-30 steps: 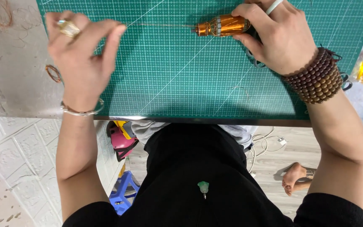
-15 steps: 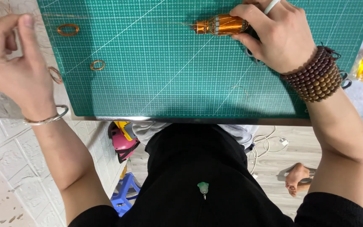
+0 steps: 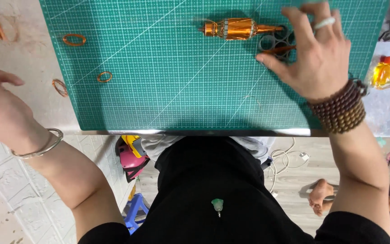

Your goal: Assembling a small electromagnetic component by winding copper wire and fitting metal rings onto a rotor.

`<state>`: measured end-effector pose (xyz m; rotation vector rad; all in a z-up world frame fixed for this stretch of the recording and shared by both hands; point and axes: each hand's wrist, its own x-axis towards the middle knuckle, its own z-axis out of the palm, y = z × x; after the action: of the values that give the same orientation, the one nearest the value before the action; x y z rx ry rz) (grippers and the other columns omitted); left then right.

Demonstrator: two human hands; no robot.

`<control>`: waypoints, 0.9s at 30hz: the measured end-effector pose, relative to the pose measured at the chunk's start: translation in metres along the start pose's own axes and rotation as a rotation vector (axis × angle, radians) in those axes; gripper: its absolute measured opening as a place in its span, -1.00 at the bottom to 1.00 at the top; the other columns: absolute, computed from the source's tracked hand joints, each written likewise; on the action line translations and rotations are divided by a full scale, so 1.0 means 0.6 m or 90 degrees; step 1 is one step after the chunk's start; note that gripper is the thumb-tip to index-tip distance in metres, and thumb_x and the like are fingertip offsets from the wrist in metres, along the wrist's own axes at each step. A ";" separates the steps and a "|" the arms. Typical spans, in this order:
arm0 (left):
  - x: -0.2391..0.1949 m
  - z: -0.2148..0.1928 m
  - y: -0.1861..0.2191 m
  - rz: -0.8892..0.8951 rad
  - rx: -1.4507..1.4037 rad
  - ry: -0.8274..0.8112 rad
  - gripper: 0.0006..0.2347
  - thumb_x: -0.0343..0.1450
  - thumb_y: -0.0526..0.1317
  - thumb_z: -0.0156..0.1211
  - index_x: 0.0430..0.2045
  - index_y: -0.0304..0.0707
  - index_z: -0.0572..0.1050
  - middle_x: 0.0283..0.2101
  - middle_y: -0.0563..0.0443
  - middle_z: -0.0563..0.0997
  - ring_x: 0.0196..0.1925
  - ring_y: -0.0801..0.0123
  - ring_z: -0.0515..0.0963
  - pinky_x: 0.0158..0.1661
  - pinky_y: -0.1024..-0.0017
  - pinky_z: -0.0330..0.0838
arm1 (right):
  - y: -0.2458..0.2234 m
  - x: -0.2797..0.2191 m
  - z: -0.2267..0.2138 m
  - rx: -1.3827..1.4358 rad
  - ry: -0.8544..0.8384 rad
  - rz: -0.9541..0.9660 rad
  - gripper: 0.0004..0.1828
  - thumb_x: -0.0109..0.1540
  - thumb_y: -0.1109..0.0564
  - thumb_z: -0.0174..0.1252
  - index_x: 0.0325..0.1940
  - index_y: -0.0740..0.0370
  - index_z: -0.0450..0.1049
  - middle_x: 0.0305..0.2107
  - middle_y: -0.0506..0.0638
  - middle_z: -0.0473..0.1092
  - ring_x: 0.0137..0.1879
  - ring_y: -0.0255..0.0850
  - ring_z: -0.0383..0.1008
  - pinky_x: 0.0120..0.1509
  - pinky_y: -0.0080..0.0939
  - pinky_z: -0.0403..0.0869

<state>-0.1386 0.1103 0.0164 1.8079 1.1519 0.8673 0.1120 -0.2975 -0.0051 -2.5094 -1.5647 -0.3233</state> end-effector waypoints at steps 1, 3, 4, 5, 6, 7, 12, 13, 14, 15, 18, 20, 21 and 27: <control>-0.050 0.024 0.104 -0.063 0.257 -0.010 -0.76 0.34 0.12 0.02 -0.41 0.21 0.63 -0.24 0.54 0.66 -0.55 0.84 0.49 -0.37 0.90 0.25 | -0.005 -0.010 0.001 -0.045 -0.029 0.050 -0.26 0.33 -0.49 -0.14 0.07 0.25 0.41 -0.14 0.04 0.30 -0.33 -0.32 0.31 -0.55 -0.45 0.31; -0.037 0.028 0.076 0.163 0.204 -0.133 -0.86 0.49 -0.21 0.08 -0.20 -0.24 0.53 -0.16 0.08 0.57 -0.35 0.47 0.50 -0.35 0.64 0.41 | -0.012 -0.023 -0.011 -0.011 -0.052 0.073 -0.29 0.33 -0.40 0.02 0.13 0.33 0.37 -0.13 0.09 0.32 -0.31 -0.24 0.36 -0.52 -0.37 0.38; -0.030 0.031 0.062 0.379 0.144 -0.271 -0.91 0.64 -0.55 0.09 0.00 -0.68 0.41 -0.08 -0.38 0.46 -0.15 0.08 0.49 -0.34 0.36 0.55 | -0.016 -0.030 -0.016 0.023 -0.077 0.099 -0.28 0.32 -0.31 0.18 0.20 0.40 0.34 -0.13 0.15 0.34 -0.28 -0.15 0.41 -0.48 -0.28 0.46; -0.028 0.032 0.055 0.381 0.146 -0.269 -0.91 0.64 -0.55 0.09 0.00 -0.68 0.41 -0.08 -0.38 0.46 -0.15 0.08 0.49 -0.34 0.36 0.55 | -0.015 -0.031 -0.023 0.024 -0.075 0.099 -0.28 0.32 -0.31 0.18 0.20 0.40 0.34 -0.13 0.15 0.34 -0.28 -0.15 0.41 -0.48 -0.28 0.46; -0.025 0.036 0.048 0.423 0.294 -0.265 -0.89 0.59 -0.45 0.21 -0.07 -0.61 0.50 -0.19 -0.24 0.56 -0.36 0.18 0.50 -0.20 0.32 0.39 | -0.015 -0.034 -0.032 0.069 -0.104 0.123 -0.26 0.24 -0.14 0.29 0.27 0.44 0.24 -0.08 0.23 0.30 -0.19 0.03 0.38 -0.24 -0.04 0.44; -0.023 0.040 0.041 0.463 0.443 -0.258 -0.86 0.54 -0.36 0.34 -0.15 -0.55 0.59 -0.30 -0.11 0.66 -0.57 0.28 0.51 -0.07 0.30 0.23 | -0.014 -0.038 -0.041 0.113 -0.133 0.148 -0.16 0.16 0.02 0.40 0.34 0.47 0.14 -0.03 0.31 0.26 -0.10 0.20 0.35 0.01 0.19 0.43; -0.031 0.059 0.065 0.357 0.201 -0.292 -0.89 0.54 -0.45 0.21 -0.10 -0.49 0.47 -0.11 -0.21 0.55 -0.26 0.17 0.57 -0.36 0.38 0.37 | 0.001 -0.048 -0.049 0.145 -0.148 0.136 -0.25 0.15 0.16 0.34 0.31 0.54 0.22 -0.03 0.34 0.24 -0.05 0.22 0.29 -0.04 0.18 0.41; -0.032 0.062 0.070 0.200 -0.008 -0.356 -0.92 0.64 -0.48 0.02 -0.01 -0.49 0.36 -0.02 -0.26 0.47 -0.08 0.12 0.61 -0.53 0.49 0.42 | 0.004 -0.049 -0.051 0.178 -0.152 0.133 -0.28 0.14 0.21 0.34 0.31 0.52 0.25 -0.01 0.31 0.20 -0.05 0.22 0.26 -0.14 0.17 0.45; -0.023 0.061 0.060 0.200 -0.009 -0.357 -0.92 0.64 -0.48 0.02 -0.01 -0.49 0.36 -0.02 -0.26 0.47 -0.08 0.12 0.61 -0.53 0.49 0.42 | 0.015 -0.051 -0.049 0.177 -0.152 0.135 -0.28 0.14 0.21 0.34 0.31 0.52 0.25 -0.01 0.31 0.20 -0.05 0.22 0.26 -0.14 0.17 0.45; -0.014 0.060 0.051 0.158 0.019 -0.288 -0.86 0.60 -0.30 0.01 0.00 -0.35 0.40 0.00 -0.15 0.52 -0.10 0.18 0.67 -0.55 0.56 0.38 | 0.026 -0.054 -0.048 0.256 -0.163 0.105 -0.37 0.15 0.25 0.31 0.27 0.49 0.31 0.00 0.30 0.18 -0.12 0.13 0.31 -0.10 0.11 0.44; 0.012 0.044 0.018 0.184 0.137 -0.180 -0.80 0.60 -0.15 0.04 -0.02 -0.26 0.50 -0.17 -0.03 0.59 -0.20 0.38 0.65 -0.57 0.64 0.44 | 0.047 -0.051 -0.048 0.344 -0.189 0.084 -0.37 0.15 0.29 0.27 0.29 0.43 0.29 0.02 0.29 0.17 -0.19 0.05 0.33 -0.14 0.05 0.41; 0.025 0.033 -0.009 0.245 0.230 -0.144 -0.81 0.64 -0.18 0.08 -0.04 -0.31 0.55 -0.35 -0.02 0.62 -0.28 0.53 0.59 -0.55 0.64 0.54 | 0.054 -0.053 -0.045 0.353 -0.211 0.094 -0.28 0.13 0.28 0.25 0.36 0.40 0.21 0.02 0.28 0.17 -0.19 0.08 0.30 -0.21 0.06 0.39; 0.032 0.030 -0.023 0.199 0.284 -0.091 -0.79 0.59 -0.05 0.18 -0.24 -0.21 0.56 -0.40 0.10 0.61 -0.47 0.61 0.57 -0.58 0.68 0.46 | 0.057 -0.055 -0.040 0.295 -0.202 0.056 -0.24 0.11 0.12 0.29 0.35 0.42 0.24 0.03 0.30 0.18 -0.06 0.13 0.28 -0.02 0.14 0.30; 0.017 0.070 -0.014 0.319 0.214 -0.004 -0.73 0.52 -0.11 0.23 -0.49 -0.34 0.51 -0.48 0.02 0.63 -0.47 0.50 0.65 -0.53 0.61 0.60 | 0.044 -0.068 -0.032 0.078 -0.166 0.048 -0.05 0.06 -0.27 0.33 0.34 0.39 0.30 -0.02 0.20 0.26 -0.05 0.12 0.31 0.01 0.12 0.46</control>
<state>-0.1023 0.1112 -0.0084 2.4373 0.8871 0.9868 0.1163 -0.3492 0.0015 -2.5890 -1.5176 0.1122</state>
